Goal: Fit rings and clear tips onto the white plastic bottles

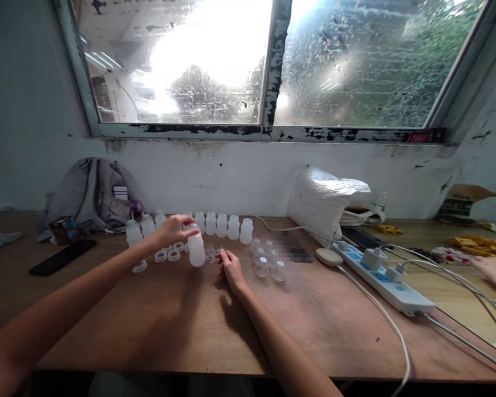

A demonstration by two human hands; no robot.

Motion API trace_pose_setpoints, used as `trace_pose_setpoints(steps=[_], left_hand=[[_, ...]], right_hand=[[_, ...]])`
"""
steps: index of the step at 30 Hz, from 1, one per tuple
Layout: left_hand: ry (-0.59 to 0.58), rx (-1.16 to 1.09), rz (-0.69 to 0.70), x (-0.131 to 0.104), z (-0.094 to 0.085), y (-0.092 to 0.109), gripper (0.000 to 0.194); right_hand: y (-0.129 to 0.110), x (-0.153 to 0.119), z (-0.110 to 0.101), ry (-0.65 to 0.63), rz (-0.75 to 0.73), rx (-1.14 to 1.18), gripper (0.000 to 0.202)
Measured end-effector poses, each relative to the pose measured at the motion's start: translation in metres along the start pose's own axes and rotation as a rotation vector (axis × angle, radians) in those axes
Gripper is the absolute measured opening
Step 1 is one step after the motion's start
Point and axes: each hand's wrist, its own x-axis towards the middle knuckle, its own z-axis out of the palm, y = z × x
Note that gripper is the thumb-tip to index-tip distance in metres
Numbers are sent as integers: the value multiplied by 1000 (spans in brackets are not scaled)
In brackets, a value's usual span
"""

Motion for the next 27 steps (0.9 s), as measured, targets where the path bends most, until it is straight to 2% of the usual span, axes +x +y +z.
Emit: trace_pose_setpoints(steps=[3, 7, 10, 17, 22, 27], left_hand=[[72, 138, -131, 22, -19, -25, 36], [39, 273, -297, 46, -27, -59, 37], [-30, 348, -417, 57, -20, -77, 39], [-88, 407, -568, 64, -1, -105, 41], [-109, 423, -602, 59, 8, -116, 40], [-108, 449, -587, 58, 13, -118, 41]], right_hand=[[-1, -1, 2, -30, -25, -20, 34], [-1, -2, 2, -74, -56, -57, 37], [3, 0, 0, -82, -56, -94, 39], [9, 2, 1, -109, -62, -114, 38], [1, -1, 3, -102, -13, -47, 34], [-7, -3, 2, -73, 61, 53, 29]])
